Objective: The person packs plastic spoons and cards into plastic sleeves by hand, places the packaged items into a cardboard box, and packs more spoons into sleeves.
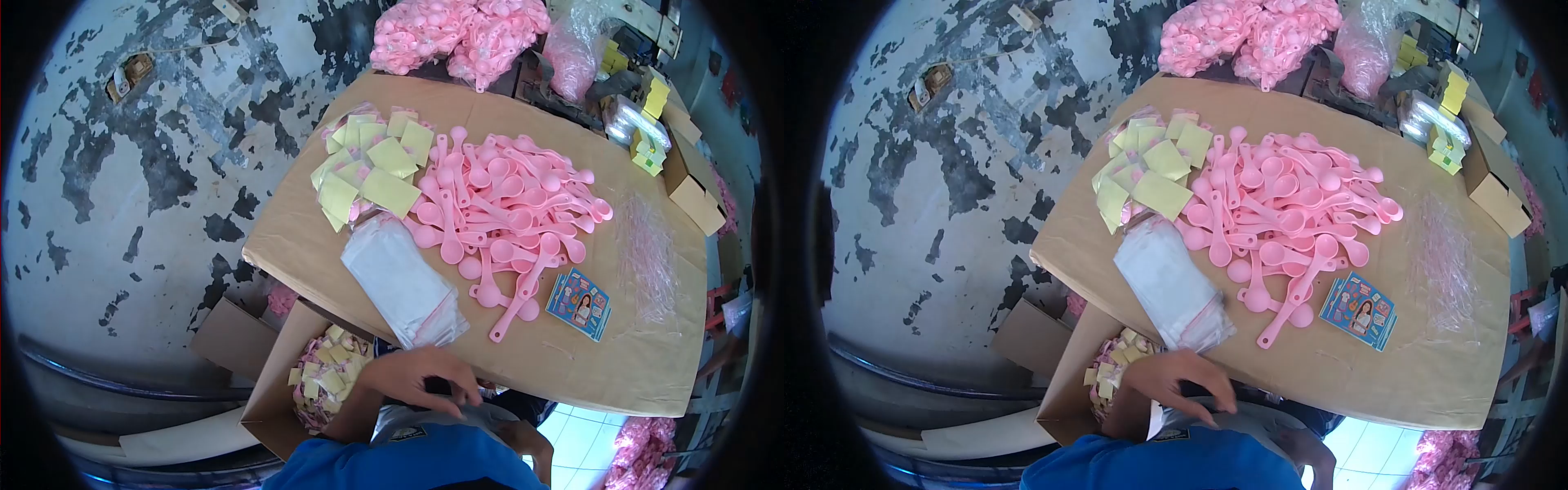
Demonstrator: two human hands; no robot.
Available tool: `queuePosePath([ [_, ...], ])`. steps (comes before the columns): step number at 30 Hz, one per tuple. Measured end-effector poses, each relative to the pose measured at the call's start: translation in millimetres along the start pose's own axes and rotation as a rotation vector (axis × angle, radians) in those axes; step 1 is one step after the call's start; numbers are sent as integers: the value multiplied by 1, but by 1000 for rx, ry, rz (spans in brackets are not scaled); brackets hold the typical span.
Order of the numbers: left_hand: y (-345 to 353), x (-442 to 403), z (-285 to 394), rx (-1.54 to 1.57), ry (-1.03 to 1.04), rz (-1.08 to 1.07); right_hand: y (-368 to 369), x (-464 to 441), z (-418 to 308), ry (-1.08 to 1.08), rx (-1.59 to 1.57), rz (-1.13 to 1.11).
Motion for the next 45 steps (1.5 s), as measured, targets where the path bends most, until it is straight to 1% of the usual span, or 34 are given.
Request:
queuePosePath([
  [1, 13, -4, -13, 45, -83, -65, 1, 2, 0, 19, -10, -8],
  [4, 48, -4, -32, -18, -359, -377, 2, 10, 2, 53, -16, -20],
  [7, 62, 0, -41, 0, -280, -416, -7, 10, 1, 63, -6, -18],
  [8, 60, 4, -42, -27, -325, -399, -12, 8, -1, 64, -6, -13],
  [14, 36, 22, -26, -70, -334, -279, -30, 4, -7, 68, 2, 1],
  [17, 36, 37, -32, -71, -384, -266, -30, 5, -9, 69, -3, -3],
  [20, 34, 39, -26, -72, -379, -266, -25, 7, -14, 77, -7, -21],
  [24, 10, 42, -5, -78, -368, -107, -24, 14, -14, 97, 5, -52],
  [27, -7, 44, 10, -127, -423, -63, -24, 20, -12, 117, 15, -73],
  [31, -20, 47, 18, -147, -354, -8, -24, 22, -14, 146, 34, -104],
  [34, -30, 58, 15, -161, -365, 78, -31, 19, -19, 166, 69, -137],
  [37, -39, 65, 19, -150, -329, 149, -44, 13, -32, 174, 95, -156],
  [38, -40, 66, 18, -146, -373, 157, -47, 14, -35, 163, 58, -134],
  [41, -38, 63, 17, -252, -341, 229, -59, 22, -48, 126, -48, -75],
  [44, -47, 71, 18, -271, -269, 387, -85, 40, -80, 86, -196, -6],
  [45, -56, 69, 21, -475, -167, 477, -88, 49, -65, -120, -526, -105],
])
Point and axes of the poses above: each hand's wrist, its own x-axis away from the middle knuckle, its own y-axis out of the palm, z = x × y, the point moved 5 cm from there along -x, towards the middle knuckle, and after that the axes turned 9 degrees about z, right-handed, at the moved point
